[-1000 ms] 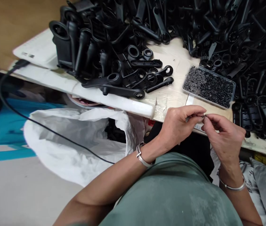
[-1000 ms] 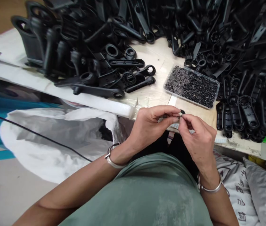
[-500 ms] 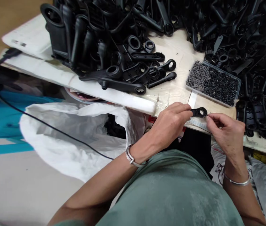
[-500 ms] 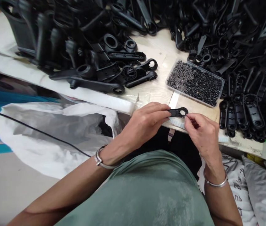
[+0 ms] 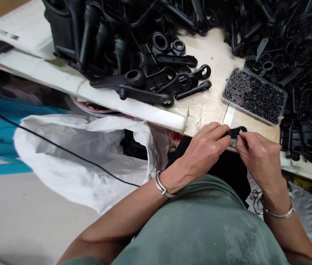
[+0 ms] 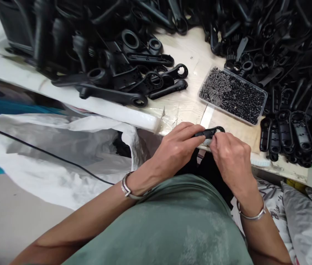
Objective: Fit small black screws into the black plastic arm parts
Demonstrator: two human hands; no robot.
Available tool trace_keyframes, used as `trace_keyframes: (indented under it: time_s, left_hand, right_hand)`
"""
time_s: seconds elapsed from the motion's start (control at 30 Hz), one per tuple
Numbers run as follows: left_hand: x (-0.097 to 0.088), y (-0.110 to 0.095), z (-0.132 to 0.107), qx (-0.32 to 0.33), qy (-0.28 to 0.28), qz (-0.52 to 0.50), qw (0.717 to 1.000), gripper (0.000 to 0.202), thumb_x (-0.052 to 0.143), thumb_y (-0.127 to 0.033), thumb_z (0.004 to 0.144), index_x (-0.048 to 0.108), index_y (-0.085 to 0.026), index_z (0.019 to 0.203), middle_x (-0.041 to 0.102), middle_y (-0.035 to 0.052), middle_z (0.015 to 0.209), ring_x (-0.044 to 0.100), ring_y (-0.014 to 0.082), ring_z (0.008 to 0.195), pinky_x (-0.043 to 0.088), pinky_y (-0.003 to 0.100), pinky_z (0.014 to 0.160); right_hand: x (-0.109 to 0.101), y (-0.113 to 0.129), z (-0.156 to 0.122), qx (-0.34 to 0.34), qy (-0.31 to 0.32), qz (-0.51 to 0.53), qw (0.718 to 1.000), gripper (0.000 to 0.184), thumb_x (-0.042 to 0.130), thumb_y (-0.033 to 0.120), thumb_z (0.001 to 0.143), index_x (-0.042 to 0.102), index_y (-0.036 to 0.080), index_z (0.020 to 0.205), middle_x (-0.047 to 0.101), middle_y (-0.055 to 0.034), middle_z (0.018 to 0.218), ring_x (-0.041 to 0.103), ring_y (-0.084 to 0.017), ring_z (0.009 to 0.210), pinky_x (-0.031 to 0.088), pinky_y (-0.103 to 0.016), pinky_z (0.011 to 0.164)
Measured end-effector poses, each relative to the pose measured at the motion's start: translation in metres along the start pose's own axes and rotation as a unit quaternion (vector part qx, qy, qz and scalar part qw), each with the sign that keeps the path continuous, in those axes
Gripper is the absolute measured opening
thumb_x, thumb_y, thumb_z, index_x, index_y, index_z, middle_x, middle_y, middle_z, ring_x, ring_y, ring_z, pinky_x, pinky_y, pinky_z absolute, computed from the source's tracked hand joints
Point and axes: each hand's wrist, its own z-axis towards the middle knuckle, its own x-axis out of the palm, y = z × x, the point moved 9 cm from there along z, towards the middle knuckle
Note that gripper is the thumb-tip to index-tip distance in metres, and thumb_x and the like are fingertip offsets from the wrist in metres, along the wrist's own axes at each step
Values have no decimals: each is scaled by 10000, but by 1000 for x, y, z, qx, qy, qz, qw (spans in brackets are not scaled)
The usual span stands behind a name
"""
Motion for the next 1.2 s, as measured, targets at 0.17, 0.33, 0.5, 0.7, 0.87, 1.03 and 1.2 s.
trace_keyframes:
  time_s: [0.17, 0.33, 0.5, 0.7, 0.87, 1.03, 1.2]
  left_hand:
    - [0, 0, -1, 2, -11, -31, 999, 307, 376, -87, 998, 643, -140, 856, 691, 80, 957, 577, 158, 880, 524, 274, 804]
    - [7, 3, -2, -10, 4, -41, 999, 325, 320, -126, 1023, 645, -129, 1029, 672, 94, 1017, 578, 166, 895, 521, 287, 811]
    - [18, 3, -2, -11, 55, -44, 997, 320, 323, -142, 1022, 638, -147, 1076, 636, 102, 1073, 554, 187, 934, 493, 316, 846]
    - [18, 2, -1, 0, 57, -43, 997, 301, 337, -136, 1017, 635, -141, 1060, 618, 103, 1067, 529, 188, 916, 467, 305, 846]
    - [18, 3, -1, 5, 75, -65, 995, 345, 293, -111, 1015, 637, -125, 1028, 618, 122, 1093, 527, 196, 925, 471, 325, 853]
    - [18, 1, 2, 38, 134, -9, 990, 272, 349, -107, 996, 613, -129, 1058, 606, 126, 1116, 523, 209, 895, 462, 340, 792]
    - [17, -4, 8, 68, 167, 42, 983, 278, 357, -75, 972, 601, -130, 1093, 611, 120, 1112, 499, 209, 833, 452, 329, 724]
  right_hand:
    - [6, -3, 11, 24, 112, -21, 993, 227, 483, 153, 928, 634, 148, 758, 672, -75, 679, 604, -176, 567, 317, -299, 523]
    - [12, -28, 19, 49, 171, 192, 965, 193, 534, 204, 894, 688, 190, 779, 636, 19, 573, 529, -109, 476, 378, -248, 549]
    - [11, -31, 20, 46, 144, 162, 975, 208, 512, 226, 902, 682, 193, 787, 610, 17, 557, 499, -108, 463, 352, -253, 535]
    - [12, -14, 20, -23, 165, 23, 986, 220, 488, 196, 920, 597, 188, 729, 581, -20, 539, 483, -145, 456, 306, -306, 538]
    - [11, 12, 21, -38, 180, -98, 978, 196, 525, -13, 775, 608, 164, 769, 619, -82, 585, 543, -205, 472, 232, -331, 512]
    - [16, 1, 29, -14, 201, -27, 979, 191, 583, 0, 776, 630, 173, 712, 645, -73, 591, 569, -198, 503, 286, -327, 507]
    - [18, -62, 8, 187, 124, 298, 928, 190, 649, 307, 882, 684, 191, 736, 659, 13, 571, 591, -114, 467, 467, -253, 513]
